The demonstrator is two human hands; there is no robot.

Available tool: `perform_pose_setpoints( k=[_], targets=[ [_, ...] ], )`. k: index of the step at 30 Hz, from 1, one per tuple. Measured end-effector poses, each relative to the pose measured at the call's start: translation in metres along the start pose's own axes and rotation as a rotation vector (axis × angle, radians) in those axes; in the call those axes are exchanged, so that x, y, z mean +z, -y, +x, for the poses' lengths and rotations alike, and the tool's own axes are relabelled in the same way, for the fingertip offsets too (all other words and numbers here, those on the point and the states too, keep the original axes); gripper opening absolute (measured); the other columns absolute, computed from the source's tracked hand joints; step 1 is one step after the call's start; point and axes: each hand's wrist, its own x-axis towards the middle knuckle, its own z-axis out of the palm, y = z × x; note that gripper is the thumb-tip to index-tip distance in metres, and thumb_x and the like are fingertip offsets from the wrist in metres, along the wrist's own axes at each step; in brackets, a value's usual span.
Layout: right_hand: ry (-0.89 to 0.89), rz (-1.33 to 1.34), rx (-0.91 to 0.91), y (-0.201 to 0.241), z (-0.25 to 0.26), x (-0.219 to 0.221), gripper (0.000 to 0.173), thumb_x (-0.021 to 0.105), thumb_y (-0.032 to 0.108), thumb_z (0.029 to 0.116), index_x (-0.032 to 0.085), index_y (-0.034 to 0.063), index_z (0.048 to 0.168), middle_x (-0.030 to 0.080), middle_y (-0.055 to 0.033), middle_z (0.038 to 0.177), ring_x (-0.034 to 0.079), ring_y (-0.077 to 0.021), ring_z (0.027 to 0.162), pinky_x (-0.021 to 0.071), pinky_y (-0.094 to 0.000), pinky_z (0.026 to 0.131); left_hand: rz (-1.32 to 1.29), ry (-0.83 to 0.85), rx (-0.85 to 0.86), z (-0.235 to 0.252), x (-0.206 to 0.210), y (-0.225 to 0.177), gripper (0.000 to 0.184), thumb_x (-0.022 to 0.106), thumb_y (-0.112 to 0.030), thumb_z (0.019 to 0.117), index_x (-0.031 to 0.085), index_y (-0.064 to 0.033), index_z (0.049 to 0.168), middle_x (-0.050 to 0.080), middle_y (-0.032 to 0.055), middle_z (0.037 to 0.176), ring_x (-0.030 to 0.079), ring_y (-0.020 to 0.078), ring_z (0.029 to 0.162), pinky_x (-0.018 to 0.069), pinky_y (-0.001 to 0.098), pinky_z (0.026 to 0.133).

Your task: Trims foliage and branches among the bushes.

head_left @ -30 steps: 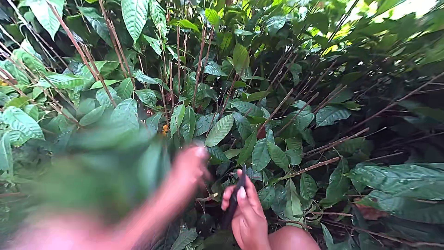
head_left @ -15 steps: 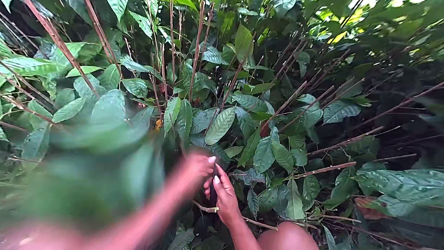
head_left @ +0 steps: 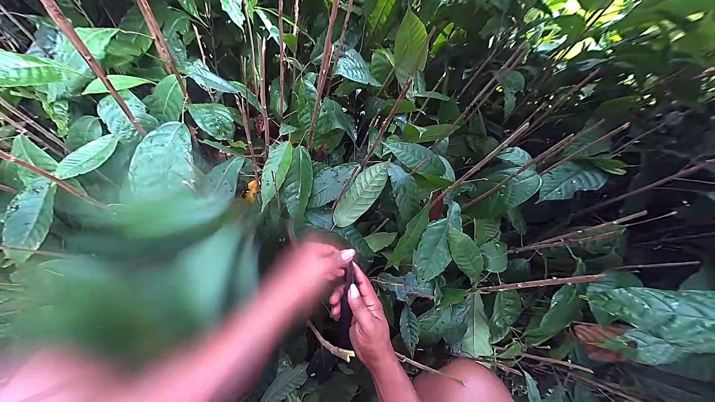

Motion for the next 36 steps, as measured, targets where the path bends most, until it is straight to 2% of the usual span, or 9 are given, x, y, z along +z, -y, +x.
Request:
perform_pose_setpoints(
  k=[2,14,23,25,27,28,30,34,36],
  targets=[
    [0.004,0.008,0.000,-0.002,0.000,-0.002,0.057,0.044,0.022,0.1089,0.029,-0.0065,0.156,0.067,-0.0042,0.092,0.064,-0.0097,0.077,0.0560,-0.0247,0.072,-0.060,0.017,0.045,0.011,-0.006,0.020,0.028,0.058,-0.026,0.1050,0.070,-0.0029,0.095,0.073,0.0044,0.093,0.073,0.0132,0.086,0.0610,0.0311,0.084],
    [0.031,0.032,0.001,-0.004,0.002,-0.006,0.058,0.046,0.025,0.1089,0.028,-0.0072,0.154,0.067,-0.0065,0.095,0.065,-0.0105,0.078,0.0567,-0.0248,0.072,-0.027,0.016,0.018,0.013,-0.007,0.017,0.029,0.060,-0.028,0.1045,0.070,-0.0041,0.093,0.073,0.0028,0.093,0.072,0.0112,0.087,0.0599,0.0296,0.085],
    [0.037,-0.038,0.034,-0.021,0.002,-0.013,0.058,0.044,0.022,0.1092,0.025,-0.0076,0.156,0.067,-0.0098,0.113,0.063,-0.0081,0.078,0.0548,-0.0222,0.068,0.026,-0.019,-0.027,0.017,-0.010,0.020,0.025,0.057,-0.019,0.1054,0.068,-0.0011,0.092,0.073,0.0042,0.088,0.073,0.0118,0.081,0.0614,0.0290,0.081],
    [0.037,-0.059,0.043,-0.020,0.002,-0.014,0.058,0.042,0.021,0.1095,0.024,-0.0086,0.156,0.067,-0.0099,0.113,0.063,-0.0080,0.078,0.0550,-0.0225,0.068,0.011,-0.017,-0.015,0.017,-0.009,0.020,0.019,0.058,-0.017,0.1049,0.068,-0.0008,0.101,0.072,0.0055,0.093,0.073,0.0126,0.083,0.0615,0.0296,0.081],
    [0.022,-0.058,0.062,-0.019,0.002,-0.014,0.056,0.041,0.019,0.1093,0.026,-0.0095,0.155,0.067,-0.0097,0.110,0.063,-0.0086,0.077,0.0549,-0.0227,0.068,-0.015,-0.002,-0.021,0.017,-0.009,0.018,0.025,0.058,-0.015,0.1049,0.063,-0.0018,0.125,0.069,0.0086,0.107,0.072,0.0143,0.088,0.0614,0.0302,0.082],
    [0.024,-0.059,0.066,-0.020,0.002,-0.014,0.055,0.040,0.019,0.1093,0.026,-0.0094,0.155,0.066,-0.0109,0.114,0.063,-0.0085,0.077,0.0548,-0.0224,0.068,-0.019,-0.007,-0.028,0.017,-0.009,0.018,0.029,0.058,-0.014,0.1048,0.059,-0.0025,0.131,0.069,0.0096,0.110,0.072,0.0148,0.089,0.0616,0.0301,0.081],
    [0.039,-0.061,0.062,-0.023,0.003,-0.015,0.056,0.041,0.019,0.1095,0.027,-0.0089,0.155,0.064,-0.0128,0.123,0.062,-0.0085,0.079,0.0544,-0.0222,0.068,-0.016,-0.024,-0.046,0.018,-0.009,0.018,0.031,0.058,-0.012,0.1042,0.057,-0.0020,0.134,0.069,0.0107,0.110,0.072,0.0150,0.087,0.0615,0.0299,0.080],
    [0.038,-0.075,0.073,-0.026,0.003,-0.016,0.056,0.040,0.019,0.1092,0.026,-0.0086,0.156,0.064,-0.0126,0.119,0.062,-0.0084,0.077,0.0539,-0.0219,0.067,-0.028,-0.031,-0.084,0.018,-0.008,0.017,0.034,0.058,-0.012,0.1041,0.055,-0.0012,0.137,0.068,0.0112,0.109,0.072,0.0152,0.087,0.0616,0.0302,0.080],
    [0.004,-0.055,0.050,-0.020,0.002,-0.015,0.058,0.041,0.019,0.1089,0.025,-0.0082,0.157,0.067,-0.0105,0.103,0.063,-0.0098,0.075,0.0546,-0.0231,0.067,0.001,-0.031,-0.072,0.013,-0.006,0.008,0.040,0.057,-0.022,0.1061,0.053,-0.0018,0.140,0.067,0.0116,0.114,0.072,0.0163,0.092,0.0612,0.0313,0.083]
  ],
)
